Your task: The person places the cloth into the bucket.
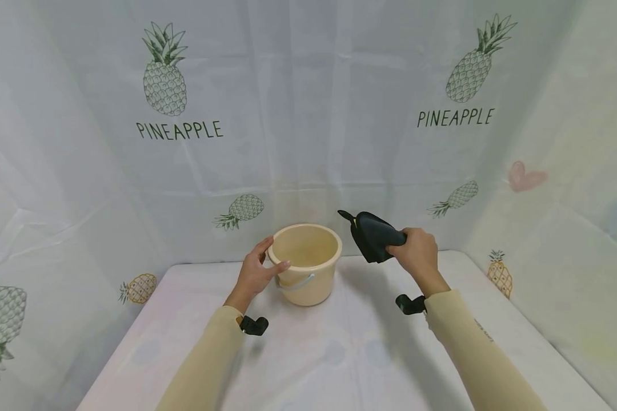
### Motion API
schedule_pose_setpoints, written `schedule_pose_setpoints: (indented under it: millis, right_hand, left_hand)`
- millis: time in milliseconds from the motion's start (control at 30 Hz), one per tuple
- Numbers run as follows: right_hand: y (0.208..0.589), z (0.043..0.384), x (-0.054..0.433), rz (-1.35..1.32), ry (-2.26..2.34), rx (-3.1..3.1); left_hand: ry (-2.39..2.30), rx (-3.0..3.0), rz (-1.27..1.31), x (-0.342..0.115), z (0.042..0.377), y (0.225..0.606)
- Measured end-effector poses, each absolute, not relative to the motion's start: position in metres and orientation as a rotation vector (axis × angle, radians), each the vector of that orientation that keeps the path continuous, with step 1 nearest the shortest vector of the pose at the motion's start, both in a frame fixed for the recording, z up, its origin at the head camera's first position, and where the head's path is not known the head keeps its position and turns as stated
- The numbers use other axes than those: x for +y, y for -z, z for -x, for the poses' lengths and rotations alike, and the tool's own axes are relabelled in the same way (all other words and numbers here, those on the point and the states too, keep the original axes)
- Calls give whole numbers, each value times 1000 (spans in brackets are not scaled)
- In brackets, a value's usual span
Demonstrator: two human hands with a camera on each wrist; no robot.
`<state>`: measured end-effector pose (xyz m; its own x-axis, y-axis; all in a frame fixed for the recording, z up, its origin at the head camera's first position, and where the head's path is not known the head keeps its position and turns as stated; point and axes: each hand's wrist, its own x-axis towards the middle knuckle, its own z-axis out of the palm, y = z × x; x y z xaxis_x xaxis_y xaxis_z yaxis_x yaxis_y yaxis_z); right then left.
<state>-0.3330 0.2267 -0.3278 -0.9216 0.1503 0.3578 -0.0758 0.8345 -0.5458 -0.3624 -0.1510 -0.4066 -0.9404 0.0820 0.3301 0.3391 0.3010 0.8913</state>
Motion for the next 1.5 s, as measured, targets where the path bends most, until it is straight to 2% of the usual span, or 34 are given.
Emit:
schedule_pose_setpoints:
  millis: [667, 1500]
  right_hand:
    - [296, 329, 225, 68, -807, -2573]
    - [300, 335, 183, 24, -876, -2542]
  left_hand:
    - [1693, -2349, 363, -149, 361, 404]
    - [1710, -2325, 395, -149, 361, 407]
